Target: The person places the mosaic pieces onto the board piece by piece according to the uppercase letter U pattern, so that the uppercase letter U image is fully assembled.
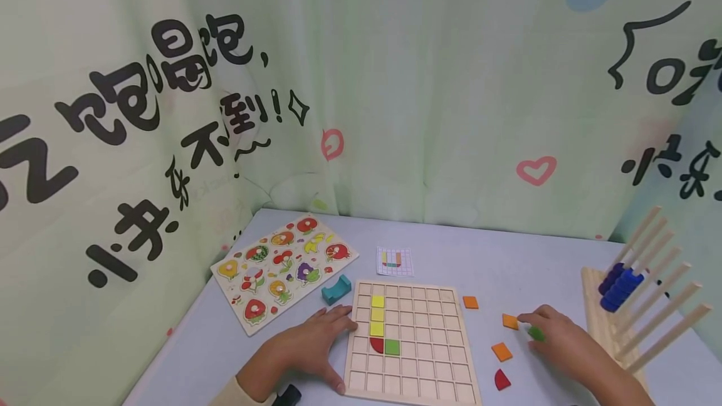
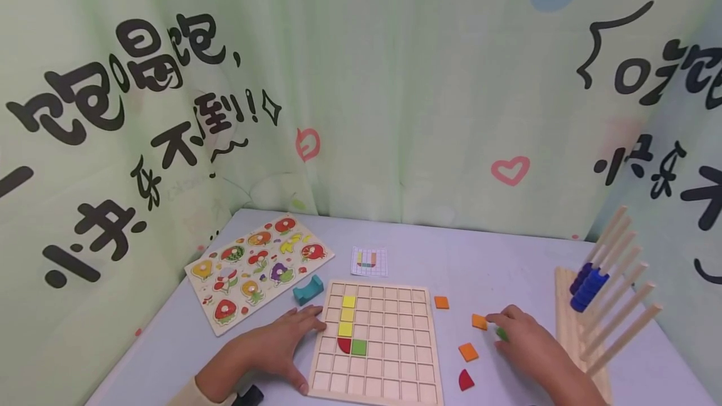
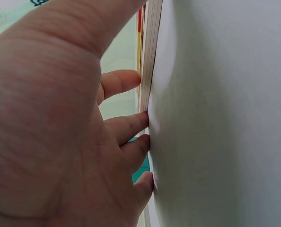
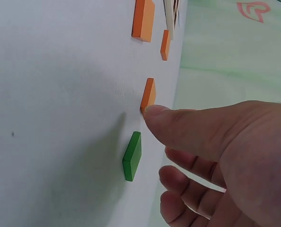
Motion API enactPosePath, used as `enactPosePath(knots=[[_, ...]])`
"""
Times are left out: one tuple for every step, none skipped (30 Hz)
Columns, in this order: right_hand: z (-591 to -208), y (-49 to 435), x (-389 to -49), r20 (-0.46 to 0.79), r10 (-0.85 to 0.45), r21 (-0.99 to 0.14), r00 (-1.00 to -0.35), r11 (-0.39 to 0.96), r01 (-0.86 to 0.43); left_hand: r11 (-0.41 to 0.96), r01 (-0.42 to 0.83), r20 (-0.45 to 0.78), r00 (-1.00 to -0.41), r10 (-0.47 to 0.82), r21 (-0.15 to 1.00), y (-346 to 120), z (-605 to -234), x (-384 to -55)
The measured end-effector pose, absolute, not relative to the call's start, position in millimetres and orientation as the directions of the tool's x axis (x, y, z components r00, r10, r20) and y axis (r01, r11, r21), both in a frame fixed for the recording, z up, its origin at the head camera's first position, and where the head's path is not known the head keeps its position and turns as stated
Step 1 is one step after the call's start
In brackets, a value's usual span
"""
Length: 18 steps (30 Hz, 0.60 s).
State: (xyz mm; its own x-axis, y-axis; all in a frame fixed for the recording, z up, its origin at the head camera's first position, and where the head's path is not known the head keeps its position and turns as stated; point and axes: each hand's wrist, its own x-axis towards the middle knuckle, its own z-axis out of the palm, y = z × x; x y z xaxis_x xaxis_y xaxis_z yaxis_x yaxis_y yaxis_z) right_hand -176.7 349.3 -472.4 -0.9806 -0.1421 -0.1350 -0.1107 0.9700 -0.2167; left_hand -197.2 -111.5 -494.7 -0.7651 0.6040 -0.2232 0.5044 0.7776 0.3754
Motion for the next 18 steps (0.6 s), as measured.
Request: enactPosePath(knots=[[-472.6,349.3,-176.9,-0.137,-0.134,-0.209,-0.981,0.972,-0.104,0.779,0.503,-0.223,-0.766,0.603,0.375,-111.4,-494.8,-197.2],[-472.7,349.2,-177.3,-0.141,-0.126,-0.202,-0.982,0.975,-0.096,0.779,0.503,-0.223,-0.767,0.602,0.374,-111.4,-495.0,-197.2],[-472.5,349.1,-177.6,-0.143,-0.117,-0.196,-0.983,0.977,-0.088,0.781,0.5,-0.224,-0.768,0.6,0.374,-111.3,-495.2,-197.1],[-472.7,349.2,-177.9,-0.144,-0.114,-0.191,-0.983,0.978,-0.086,0.782,0.499,-0.225,-0.769,0.598,0.375,-111.3,-495.3,-197.1],[-472.8,349.1,-178.2,-0.146,-0.11,-0.188,-0.983,0.979,-0.081,0.782,0.497,-0.226,-0.769,0.598,0.375,-111.2,-495.3,-196.9],[-472.8,348.8,-178.4,-0.154,-0.104,-0.183,-0.983,0.98,-0.075,0.782,0.497,-0.226,-0.769,0.597,0.376,-111.2,-495.1,-196.8],[-473.5,348.5,-178.3,-0.165,-0.095,-0.182,-0.982,0.981,-0.064,0.782,0.495,-0.227,-0.77,0.597,0.378,-111.2,-494.8,-196.6],[-474.2,348.1,-178.3,-0.18,-0.087,-0.179,-0.98,0.982,-0.054,0.782,0.495,-0.227,-0.769,0.597,0.379,-111.2,-494.5,-196.5],[-474.5,347.5,-178.6,-0.194,-0.077,-0.176,-0.978,0.983,-0.042,0.782,0.495,-0.228,-0.769,0.597,0.379,-111.2,-494.4,-196.4],[-475.1,346.7,-178.7,-0.211,-0.066,-0.172,-0.975,0.985,-0.03,0.782,0.496,-0.228,-0.769,0.598,0.378,-111.3,-493.9,-196.2],[-475.5,345.9,-179.0,-0.227,-0.056,-0.165,-0.972,0.986,-0.019,0.781,0.497,-0.228,-0.768,0.598,0.378,-111.4,-493.7,-196.2],[-476.0,345.1,-179.2,-0.241,-0.048,-0.16,-0.969,0.987,-0.009,0.78,0.501,-0.225,-0.767,0.601,0.374,-111.5,-493.3,-196.1],[-476.5,344.5,-179.4,-0.252,-0.043,-0.157,-0.967,0.988,-0.003,0.779,0.505,-0.224,-0.766,0.603,0.372,-111.6,-493.4,-196.1],[-476.8,343.9,-179.7,-0.257,-0.042,-0.156,-0.965,0.988,-0.001,0.777,0.509,-0.221,-0.764,0.606,0.371,-111.8,-493.4,-196.1],[-476.7,343.4,-180.0,-0.259,-0.04,-0.156,-0.965,0.988,0.001,0.775,0.513,-0.218,-0.763,0.609,0.369,-112.0,-493.2,-196.2],[-477.0,343.4,-180.1,-0.262,-0.043,-0.156,-0.964,0.988,-0.001,0.773,0.516,-0.216,-0.762,0.611,0.368,-112.0,-493.1,-196.2],[-476.9,343.4,-180.4,-0.261,-0.047,-0.16,-0.964,0.987,-0.005,0.772,0.519,-0.214,-0.761,0.613,0.367,-111.9,-493.3,-196.5],[-477.1,343.8,-180.5,-0.262,-0.052,-0.167,-0.964,0.986,-0.008,0.771,0.521,-0.212,-0.76,0.614,0.366,-111.8,-493.4,-196.5]])
